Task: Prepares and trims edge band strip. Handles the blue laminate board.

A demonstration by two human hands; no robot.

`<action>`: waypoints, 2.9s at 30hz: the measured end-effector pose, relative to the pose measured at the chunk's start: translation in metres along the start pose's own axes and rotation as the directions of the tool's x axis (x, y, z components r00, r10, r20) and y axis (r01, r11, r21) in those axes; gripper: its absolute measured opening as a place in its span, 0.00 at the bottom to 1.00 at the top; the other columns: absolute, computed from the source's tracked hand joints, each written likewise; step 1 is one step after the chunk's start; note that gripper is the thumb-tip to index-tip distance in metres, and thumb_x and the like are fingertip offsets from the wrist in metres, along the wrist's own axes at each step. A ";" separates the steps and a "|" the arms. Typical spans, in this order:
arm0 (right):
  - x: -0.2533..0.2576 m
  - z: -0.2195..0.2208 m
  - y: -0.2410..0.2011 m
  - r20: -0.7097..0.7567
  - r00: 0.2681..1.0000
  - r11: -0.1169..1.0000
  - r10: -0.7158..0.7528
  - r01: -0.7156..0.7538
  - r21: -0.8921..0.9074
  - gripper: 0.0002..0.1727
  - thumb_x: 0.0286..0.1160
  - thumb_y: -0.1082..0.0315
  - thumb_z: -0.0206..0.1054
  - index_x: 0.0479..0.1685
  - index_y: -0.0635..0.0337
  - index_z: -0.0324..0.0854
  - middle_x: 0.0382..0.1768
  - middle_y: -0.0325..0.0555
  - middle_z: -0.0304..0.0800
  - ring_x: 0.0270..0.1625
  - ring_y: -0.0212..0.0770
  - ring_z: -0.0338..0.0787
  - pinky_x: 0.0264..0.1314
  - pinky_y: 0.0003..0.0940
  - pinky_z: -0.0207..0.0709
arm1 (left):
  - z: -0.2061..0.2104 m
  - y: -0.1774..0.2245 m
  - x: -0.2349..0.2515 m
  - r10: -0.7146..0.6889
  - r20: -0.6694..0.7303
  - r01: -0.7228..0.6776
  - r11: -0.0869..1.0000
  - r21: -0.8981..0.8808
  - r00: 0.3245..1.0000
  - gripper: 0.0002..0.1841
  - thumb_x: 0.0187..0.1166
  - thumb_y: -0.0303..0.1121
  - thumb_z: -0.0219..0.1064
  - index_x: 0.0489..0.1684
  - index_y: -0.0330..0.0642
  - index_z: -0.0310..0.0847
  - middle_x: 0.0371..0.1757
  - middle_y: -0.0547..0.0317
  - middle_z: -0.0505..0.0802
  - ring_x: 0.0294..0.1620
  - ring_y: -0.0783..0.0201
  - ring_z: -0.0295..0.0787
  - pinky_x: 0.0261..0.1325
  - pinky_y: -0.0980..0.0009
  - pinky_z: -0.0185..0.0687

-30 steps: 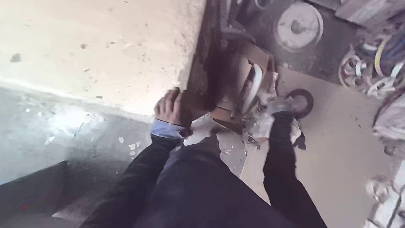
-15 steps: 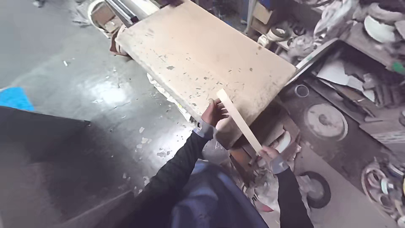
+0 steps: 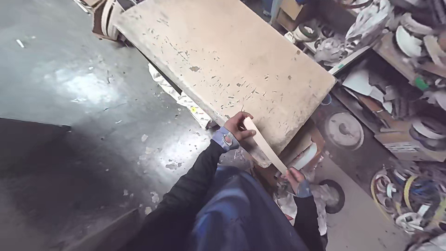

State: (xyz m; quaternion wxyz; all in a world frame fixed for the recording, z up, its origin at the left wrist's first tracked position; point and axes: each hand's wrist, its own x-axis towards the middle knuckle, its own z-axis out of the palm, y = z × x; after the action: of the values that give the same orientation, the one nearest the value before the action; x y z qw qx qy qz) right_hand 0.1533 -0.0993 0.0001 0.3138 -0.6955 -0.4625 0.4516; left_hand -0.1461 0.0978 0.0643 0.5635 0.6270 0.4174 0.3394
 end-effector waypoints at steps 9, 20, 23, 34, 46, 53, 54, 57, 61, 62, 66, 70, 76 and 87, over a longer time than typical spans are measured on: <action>0.018 0.022 -0.051 0.310 0.913 0.940 0.265 -0.173 -0.294 0.24 0.86 0.49 0.60 0.60 0.64 0.82 0.40 0.52 0.94 0.37 0.46 0.94 0.46 0.48 0.91 | -0.029 -0.024 -0.032 0.126 -0.112 -0.039 0.815 0.578 0.986 0.26 0.62 0.49 0.86 0.47 0.39 0.87 0.48 0.48 0.92 0.52 0.51 0.91 0.62 0.49 0.87; 0.024 0.034 -0.101 0.089 0.945 0.698 0.316 -0.168 -0.696 0.31 0.75 0.38 0.70 0.64 0.53 0.86 0.51 0.57 0.94 0.56 0.58 0.92 0.63 0.66 0.80 | -0.042 -0.050 -0.046 0.192 -0.059 -0.123 0.806 0.579 0.980 0.23 0.70 0.38 0.81 0.64 0.41 0.85 0.60 0.44 0.91 0.65 0.47 0.88 0.72 0.50 0.82; 0.021 0.043 -0.099 0.027 0.941 0.667 0.338 -0.219 -0.712 0.32 0.73 0.35 0.68 0.63 0.52 0.85 0.51 0.57 0.94 0.57 0.58 0.92 0.63 0.67 0.80 | -0.044 -0.049 -0.046 0.101 -0.020 -0.074 0.838 0.540 0.995 0.28 0.69 0.37 0.81 0.69 0.39 0.82 0.63 0.39 0.89 0.68 0.45 0.86 0.75 0.49 0.79; 0.020 0.047 -0.085 -0.014 0.947 0.752 0.322 -0.265 -0.603 0.34 0.70 0.34 0.71 0.61 0.54 0.85 0.53 0.56 0.93 0.58 0.56 0.92 0.65 0.64 0.80 | -0.007 -0.020 -0.039 -0.064 0.020 0.017 0.521 0.853 0.998 0.38 0.71 0.58 0.74 0.73 0.36 0.80 0.79 0.35 0.79 0.82 0.36 0.71 0.81 0.40 0.66; -0.010 0.090 -0.127 -0.218 0.975 0.862 0.027 -0.133 -0.489 0.24 0.78 0.46 0.67 0.40 0.62 0.87 0.30 0.52 0.91 0.35 0.51 0.91 0.44 0.55 0.84 | 0.008 -0.008 -0.054 0.453 -0.473 -0.208 0.850 0.484 0.756 0.59 0.60 0.55 0.83 0.87 0.27 0.51 0.84 0.27 0.67 0.84 0.42 0.68 0.78 0.53 0.75; 0.001 0.133 -0.134 -0.199 0.978 0.995 -0.062 0.045 -0.090 0.15 0.78 0.57 0.70 0.35 0.63 0.83 0.24 0.43 0.89 0.26 0.36 0.90 0.32 0.37 0.88 | -0.005 0.030 -0.071 -0.045 -0.470 -0.019 0.991 -0.131 0.882 0.52 0.68 0.33 0.81 0.92 0.43 0.44 0.74 0.51 0.84 0.55 0.64 0.92 0.55 0.66 0.92; 0.000 0.136 -0.137 -0.179 0.980 0.996 -0.083 0.080 -0.025 0.14 0.78 0.59 0.69 0.34 0.63 0.82 0.24 0.42 0.88 0.25 0.35 0.90 0.31 0.34 0.88 | -0.007 0.033 -0.075 -0.084 -0.355 0.008 0.978 -0.210 0.931 0.42 0.73 0.29 0.76 0.88 0.42 0.54 0.62 0.53 0.91 0.45 0.67 0.93 0.49 0.67 0.92; 0.000 0.143 -0.146 -0.127 0.983 0.991 -0.132 0.135 0.020 0.12 0.77 0.63 0.69 0.32 0.64 0.82 0.24 0.42 0.89 0.24 0.33 0.90 0.30 0.31 0.88 | -0.014 0.026 -0.078 -0.063 -0.146 0.019 0.959 -0.282 0.987 0.21 0.78 0.26 0.71 0.70 0.39 0.76 0.47 0.53 0.95 0.37 0.64 0.94 0.42 0.68 0.93; 0.000 0.149 -0.149 -0.128 0.971 0.977 -0.201 0.189 -0.098 0.13 0.76 0.61 0.70 0.30 0.63 0.83 0.23 0.42 0.89 0.25 0.33 0.89 0.30 0.32 0.87 | -0.021 0.024 -0.078 -0.044 -0.183 -0.015 0.951 -0.308 0.982 0.14 0.82 0.26 0.67 0.63 0.36 0.81 0.44 0.54 0.96 0.38 0.65 0.94 0.44 0.67 0.93; 0.001 0.150 -0.150 -0.146 0.963 0.970 -0.225 0.208 -0.123 0.13 0.75 0.61 0.71 0.30 0.63 0.84 0.23 0.42 0.89 0.24 0.32 0.89 0.30 0.31 0.86 | -0.022 0.020 -0.077 -0.024 -0.187 -0.042 0.940 -0.338 0.982 0.13 0.83 0.26 0.65 0.62 0.35 0.80 0.44 0.53 0.96 0.39 0.64 0.94 0.45 0.66 0.93; 0.005 0.152 -0.155 -0.164 0.950 0.955 -0.265 0.236 -0.180 0.15 0.74 0.58 0.73 0.28 0.61 0.84 0.23 0.40 0.89 0.26 0.31 0.89 0.32 0.30 0.87 | -0.026 0.016 -0.075 -0.001 -0.213 -0.097 0.889 -0.448 0.977 0.13 0.86 0.24 0.55 0.62 0.28 0.76 0.44 0.49 0.95 0.42 0.62 0.95 0.51 0.61 0.94; 0.005 0.152 -0.165 -0.153 0.962 0.940 -0.225 0.172 -0.295 0.16 0.76 0.55 0.71 0.31 0.60 0.85 0.24 0.40 0.89 0.27 0.32 0.89 0.35 0.32 0.86 | -0.033 0.009 -0.070 0.000 -0.268 -0.095 0.934 -0.344 0.963 0.17 0.83 0.27 0.61 0.67 0.27 0.76 0.48 0.49 0.95 0.42 0.63 0.93 0.48 0.64 0.91; 0.013 0.166 -0.155 -0.213 0.786 0.712 -0.581 0.363 -0.601 0.14 0.79 0.63 0.65 0.51 0.60 0.93 0.43 0.52 0.95 0.42 0.45 0.95 0.44 0.41 0.90 | -0.026 0.012 -0.069 -0.077 -0.546 -0.015 0.987 -0.163 0.834 0.15 0.73 0.31 0.75 0.53 0.36 0.81 0.41 0.54 0.91 0.36 0.66 0.90 0.38 0.70 0.89; 0.014 0.169 -0.157 -0.159 0.774 0.662 -0.613 0.394 -0.638 0.17 0.82 0.67 0.64 0.63 0.58 0.91 0.48 0.54 0.96 0.45 0.50 0.96 0.46 0.44 0.90 | -0.040 0.018 -0.079 -0.225 -0.503 0.085 0.955 -0.285 0.834 0.08 0.76 0.31 0.75 0.45 0.36 0.92 0.35 0.57 0.97 0.32 0.69 0.94 0.40 0.69 0.93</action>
State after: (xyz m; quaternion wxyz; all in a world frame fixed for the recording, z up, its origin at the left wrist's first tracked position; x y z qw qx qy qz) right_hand -0.0562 -0.0240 0.0623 0.2841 -0.6674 -0.6866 0.0487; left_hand -0.2124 0.0431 0.0909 0.5268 0.3962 0.5599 0.5020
